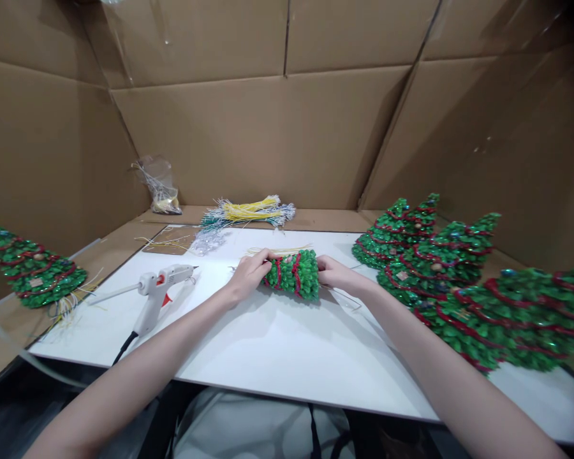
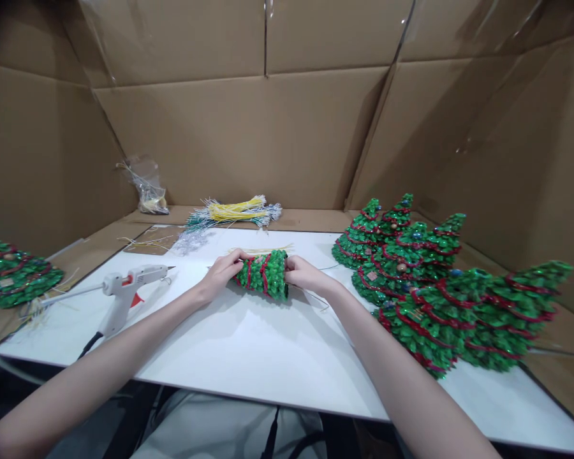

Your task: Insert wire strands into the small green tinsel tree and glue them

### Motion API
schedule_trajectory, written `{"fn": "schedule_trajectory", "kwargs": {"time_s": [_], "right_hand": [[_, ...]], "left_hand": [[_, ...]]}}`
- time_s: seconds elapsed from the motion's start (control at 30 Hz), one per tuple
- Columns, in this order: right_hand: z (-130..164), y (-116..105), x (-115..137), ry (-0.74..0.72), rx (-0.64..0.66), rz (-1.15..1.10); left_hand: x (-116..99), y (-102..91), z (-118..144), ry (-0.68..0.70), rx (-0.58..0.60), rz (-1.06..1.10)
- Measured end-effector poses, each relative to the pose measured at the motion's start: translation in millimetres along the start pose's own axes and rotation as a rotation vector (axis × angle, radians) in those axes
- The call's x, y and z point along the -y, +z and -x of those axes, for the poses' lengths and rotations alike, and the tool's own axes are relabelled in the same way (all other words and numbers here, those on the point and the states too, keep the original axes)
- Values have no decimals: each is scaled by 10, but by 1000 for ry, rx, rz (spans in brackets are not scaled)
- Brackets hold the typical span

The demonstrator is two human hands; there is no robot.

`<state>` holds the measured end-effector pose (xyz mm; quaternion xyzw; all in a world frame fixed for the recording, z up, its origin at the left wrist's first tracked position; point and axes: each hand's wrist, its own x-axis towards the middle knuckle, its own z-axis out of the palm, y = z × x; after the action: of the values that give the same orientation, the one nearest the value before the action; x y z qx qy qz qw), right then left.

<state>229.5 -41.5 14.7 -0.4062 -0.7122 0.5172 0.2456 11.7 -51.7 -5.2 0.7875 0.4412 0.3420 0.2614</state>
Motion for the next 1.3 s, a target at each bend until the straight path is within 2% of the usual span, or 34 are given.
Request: {"fn": "schedule_trajectory", "kwargs": {"time_s": [0.23,0.43,0.77,1.07,1.3], "right_hand": [[-13,27,8,48,-17,-41],[-44,54,-58,112,-92,-79],[-40,120,5,142,-160,-178],[-56,132,18,177,-186,-177],[-23,85,25,214,-126,-152]], "left_hand": [[93,-73,-58,-52,162,35],[-3,-146,-65,-57,267,45],[-69,-191,-77,-88,340,105],[-95,-205,-93,-79,326,134],[-121,-210,-94,-101,344,120]]}}
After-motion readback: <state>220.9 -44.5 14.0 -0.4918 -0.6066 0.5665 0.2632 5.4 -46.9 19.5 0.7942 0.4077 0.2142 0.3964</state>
